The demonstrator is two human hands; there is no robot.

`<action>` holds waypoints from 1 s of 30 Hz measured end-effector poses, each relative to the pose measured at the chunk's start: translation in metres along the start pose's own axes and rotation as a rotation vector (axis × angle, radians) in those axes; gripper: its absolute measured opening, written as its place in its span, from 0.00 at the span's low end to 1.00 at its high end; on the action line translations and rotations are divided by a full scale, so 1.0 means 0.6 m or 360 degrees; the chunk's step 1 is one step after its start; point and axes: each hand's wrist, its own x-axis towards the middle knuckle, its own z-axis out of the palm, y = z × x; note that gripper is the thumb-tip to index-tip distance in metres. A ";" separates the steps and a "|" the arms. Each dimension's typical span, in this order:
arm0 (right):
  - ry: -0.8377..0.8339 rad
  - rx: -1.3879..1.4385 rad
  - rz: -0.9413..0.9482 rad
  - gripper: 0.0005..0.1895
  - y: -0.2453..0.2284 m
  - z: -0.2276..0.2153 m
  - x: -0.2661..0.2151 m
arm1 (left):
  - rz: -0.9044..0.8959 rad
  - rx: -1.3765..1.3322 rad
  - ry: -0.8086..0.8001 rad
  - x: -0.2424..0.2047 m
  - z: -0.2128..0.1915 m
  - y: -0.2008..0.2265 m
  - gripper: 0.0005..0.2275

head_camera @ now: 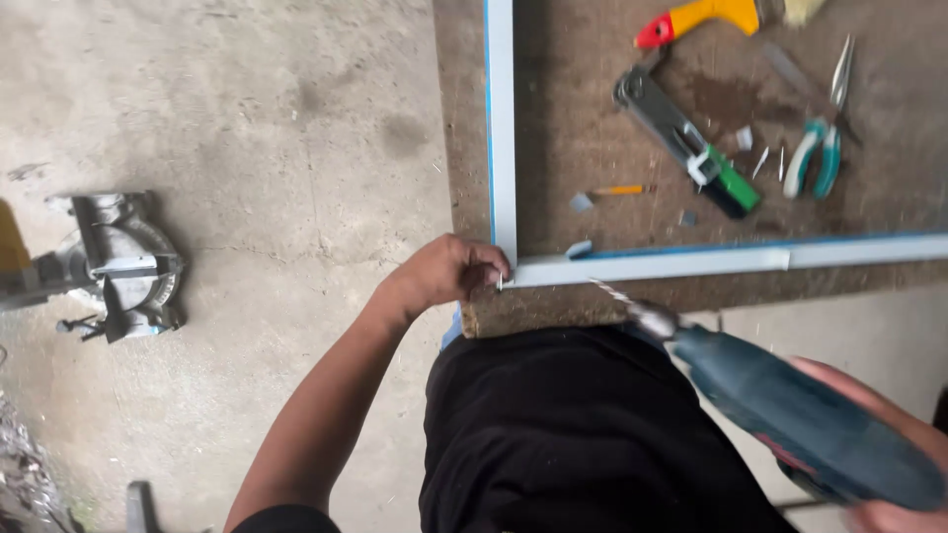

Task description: The person assembles an aluminum frame on a workbench. They use a power drill to drive screws into the frame corners and a staple gun to attach small metal brackets to the aluminum profiles.

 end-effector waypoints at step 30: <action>-0.0290 -0.0602 0.0125 0.54 -0.117 0.320 -0.054 | 0.0065 -0.0413 -0.0668 0.051 -0.044 -0.041 0.21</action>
